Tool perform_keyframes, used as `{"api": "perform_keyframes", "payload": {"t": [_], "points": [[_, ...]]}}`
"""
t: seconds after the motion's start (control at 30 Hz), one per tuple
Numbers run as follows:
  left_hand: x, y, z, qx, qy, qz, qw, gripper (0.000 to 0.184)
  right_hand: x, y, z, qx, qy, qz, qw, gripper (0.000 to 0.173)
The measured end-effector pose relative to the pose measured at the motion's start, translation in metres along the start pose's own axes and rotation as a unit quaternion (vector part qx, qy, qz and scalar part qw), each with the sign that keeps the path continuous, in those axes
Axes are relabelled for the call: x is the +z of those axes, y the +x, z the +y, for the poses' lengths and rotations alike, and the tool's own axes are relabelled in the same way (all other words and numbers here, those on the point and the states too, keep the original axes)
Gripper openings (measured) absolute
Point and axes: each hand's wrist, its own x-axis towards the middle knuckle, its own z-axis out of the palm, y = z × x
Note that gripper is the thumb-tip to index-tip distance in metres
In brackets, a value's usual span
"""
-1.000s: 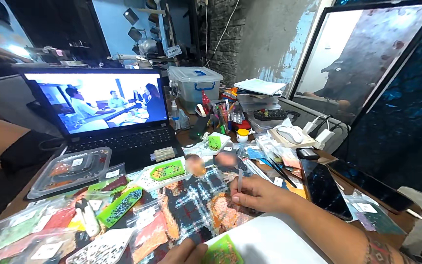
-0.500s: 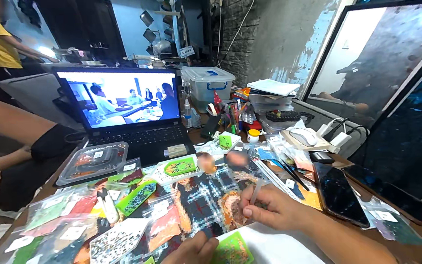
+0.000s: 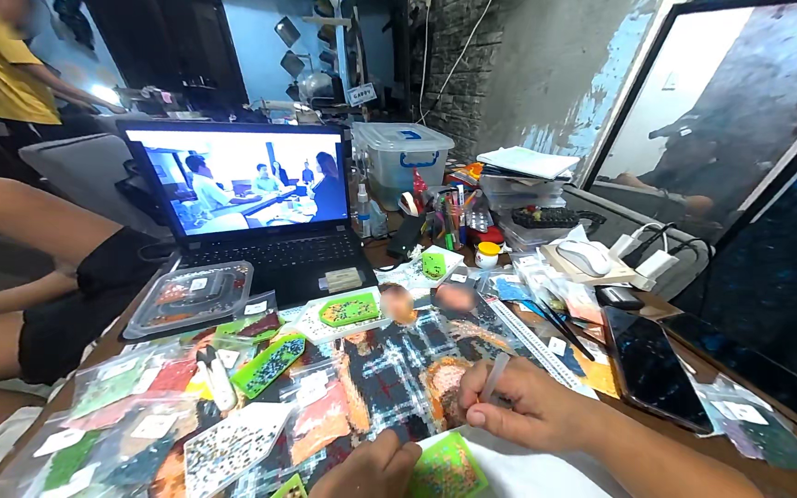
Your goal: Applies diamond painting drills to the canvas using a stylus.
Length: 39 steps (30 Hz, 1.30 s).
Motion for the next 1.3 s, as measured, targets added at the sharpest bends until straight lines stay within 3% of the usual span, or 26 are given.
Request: {"api": "perform_keyframes", "payload": {"t": [0.8, 1.3], "points": [[-0.0035, 0.0008, 0.0026, -0.016, -0.004, -0.026, 1.000, 0.067, 0.0027, 0.0010, -0.0018, -0.009, 0.001, -0.003, 1.000, 0.028], [-0.0021, 0.0007, 0.0007, -0.001, 0.002, -0.019, 1.000, 0.054, 0.0032, 0.0008, -0.0021, -0.005, 0.001, -0.007, 1.000, 0.028]]}}
